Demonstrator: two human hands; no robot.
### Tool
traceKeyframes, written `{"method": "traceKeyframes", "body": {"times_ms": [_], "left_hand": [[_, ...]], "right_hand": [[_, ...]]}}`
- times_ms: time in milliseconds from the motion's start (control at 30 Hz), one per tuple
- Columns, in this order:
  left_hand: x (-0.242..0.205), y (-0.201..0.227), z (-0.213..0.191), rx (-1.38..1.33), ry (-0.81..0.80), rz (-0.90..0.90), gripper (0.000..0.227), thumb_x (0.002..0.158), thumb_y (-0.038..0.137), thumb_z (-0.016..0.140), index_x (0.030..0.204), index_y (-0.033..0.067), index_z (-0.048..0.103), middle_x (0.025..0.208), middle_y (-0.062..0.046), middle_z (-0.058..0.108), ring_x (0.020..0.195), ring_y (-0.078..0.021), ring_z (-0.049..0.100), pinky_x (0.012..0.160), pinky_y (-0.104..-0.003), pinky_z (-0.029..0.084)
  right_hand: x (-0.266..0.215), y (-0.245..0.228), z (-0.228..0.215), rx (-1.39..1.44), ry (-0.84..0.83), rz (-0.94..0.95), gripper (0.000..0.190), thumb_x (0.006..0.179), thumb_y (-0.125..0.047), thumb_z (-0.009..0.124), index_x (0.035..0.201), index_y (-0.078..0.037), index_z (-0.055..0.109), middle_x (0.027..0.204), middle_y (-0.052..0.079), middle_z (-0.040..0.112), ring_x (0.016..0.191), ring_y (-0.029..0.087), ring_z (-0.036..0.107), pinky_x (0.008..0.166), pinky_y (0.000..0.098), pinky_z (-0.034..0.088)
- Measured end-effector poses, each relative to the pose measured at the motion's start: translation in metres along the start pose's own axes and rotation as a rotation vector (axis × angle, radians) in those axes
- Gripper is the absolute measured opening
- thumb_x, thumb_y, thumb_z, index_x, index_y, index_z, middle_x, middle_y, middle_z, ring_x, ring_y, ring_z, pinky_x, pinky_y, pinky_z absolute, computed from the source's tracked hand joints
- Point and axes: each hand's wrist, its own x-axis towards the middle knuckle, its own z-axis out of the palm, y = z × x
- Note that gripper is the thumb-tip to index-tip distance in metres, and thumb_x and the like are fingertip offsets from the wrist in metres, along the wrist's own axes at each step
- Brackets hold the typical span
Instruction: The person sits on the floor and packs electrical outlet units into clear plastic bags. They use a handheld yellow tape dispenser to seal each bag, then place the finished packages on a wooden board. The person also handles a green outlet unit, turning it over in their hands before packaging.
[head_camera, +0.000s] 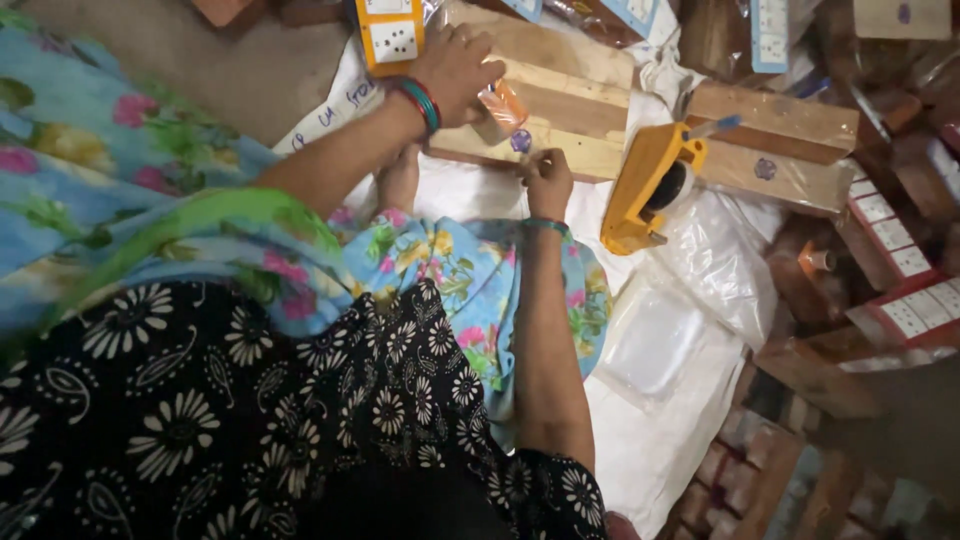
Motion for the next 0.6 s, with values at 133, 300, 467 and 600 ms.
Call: {"method": "traceKeyframes", "body": {"times_ms": [133, 300, 467, 600], "left_hand": [[-0.008, 0.048, 0.013, -0.23, -0.215, -0.51, 0.086, 0.077, 0.049, 0.085, 0.148, 0.0172, 0.048, 0.133, -0.02, 0.054, 0.114, -0.0427, 0.062, 0.09, -0.057, 0.053], [-0.035, 0.066, 0.011, -0.483, -0.086, -0.383, 0.11, 0.071, 0.06, 0.093, 0.159, 0.0324, 0.034, 0.141, -0.03, 0.037, 0.114, -0.0518, 0.058, 0.094, -0.054, 0.052], [-0.053, 0.037, 0.0, -0.31, -0.02, -0.088, 0.115, 0.064, 0.056, 0.094, 0.16, 0.0329, 0.036, 0.15, -0.024, 0.033, 0.127, -0.0499, 0.052, 0.101, -0.053, 0.052], [-0.052, 0.044, 0.002, -0.249, 0.153, -0.047, 0.107, 0.067, 0.062, 0.095, 0.154, 0.0263, 0.043, 0.158, -0.023, 0.029, 0.133, -0.0474, 0.05, 0.102, -0.053, 0.052]], "right_hand": [[-0.013, -0.032, -0.012, 0.13, -0.038, 0.099, 0.015, 0.092, -0.008, 0.07, 0.101, -0.005, 0.058, 0.082, 0.009, 0.072, 0.066, 0.014, 0.065, 0.054, 0.0251, 0.047], [-0.033, -0.076, -0.007, 0.285, -0.202, 0.031, 0.034, 0.091, 0.0, 0.067, 0.122, -0.005, 0.055, 0.116, 0.009, 0.066, 0.095, 0.015, 0.069, 0.073, 0.0254, 0.053], [-0.036, -0.097, 0.0, 0.334, -0.361, -0.033, 0.055, 0.085, 0.01, 0.058, 0.138, -0.004, 0.05, 0.139, 0.011, 0.056, 0.106, 0.019, 0.068, 0.083, 0.0276, 0.055], [-0.035, -0.096, -0.002, 0.398, -0.346, -0.031, 0.053, 0.083, 0.015, 0.058, 0.134, -0.001, 0.054, 0.133, 0.012, 0.058, 0.108, 0.021, 0.07, 0.089, 0.0303, 0.057]]}}
